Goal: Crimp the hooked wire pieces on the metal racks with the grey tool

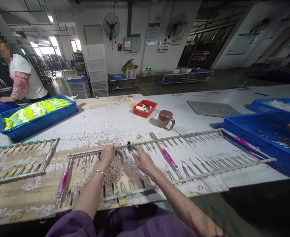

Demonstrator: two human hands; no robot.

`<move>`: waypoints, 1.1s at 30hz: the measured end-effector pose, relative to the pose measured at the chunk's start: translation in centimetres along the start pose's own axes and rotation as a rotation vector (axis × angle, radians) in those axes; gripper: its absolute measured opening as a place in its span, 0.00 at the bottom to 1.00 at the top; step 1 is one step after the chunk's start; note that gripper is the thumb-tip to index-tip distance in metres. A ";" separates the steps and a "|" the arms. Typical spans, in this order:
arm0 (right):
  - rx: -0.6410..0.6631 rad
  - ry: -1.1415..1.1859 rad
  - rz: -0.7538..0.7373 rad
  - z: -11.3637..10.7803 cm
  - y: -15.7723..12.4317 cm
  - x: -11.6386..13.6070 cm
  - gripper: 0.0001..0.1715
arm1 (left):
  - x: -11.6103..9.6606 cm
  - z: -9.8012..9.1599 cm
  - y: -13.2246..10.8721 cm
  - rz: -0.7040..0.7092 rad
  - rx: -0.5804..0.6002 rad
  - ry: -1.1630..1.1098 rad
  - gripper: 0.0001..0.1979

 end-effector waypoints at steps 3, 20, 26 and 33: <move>-0.010 0.014 -0.101 1.2 1.8 1.5 0.26 | 0.4 0.9 -0.2 -0.024 -0.011 0.010 0.12; 0.135 -0.061 -0.195 4.4 4.6 1.4 0.30 | 1.2 3.6 -1.5 -0.038 -0.089 -0.041 0.14; 0.043 -0.117 -0.229 4.1 4.8 1.9 0.30 | 1.0 3.6 -1.4 -0.037 -0.086 -0.043 0.12; 0.066 -0.157 -0.243 4.4 5.2 1.9 0.29 | 1.1 3.7 -1.5 -0.057 -0.095 -0.006 0.12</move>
Point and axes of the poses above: each hand's wrist, its own y-axis towards the middle knuckle, its own z-axis out of the palm, x = y × z, the point moved 5 cm from there along y, towards the middle knuckle, and after that the axes turned 6 degrees about y, right-handed, at the moved point
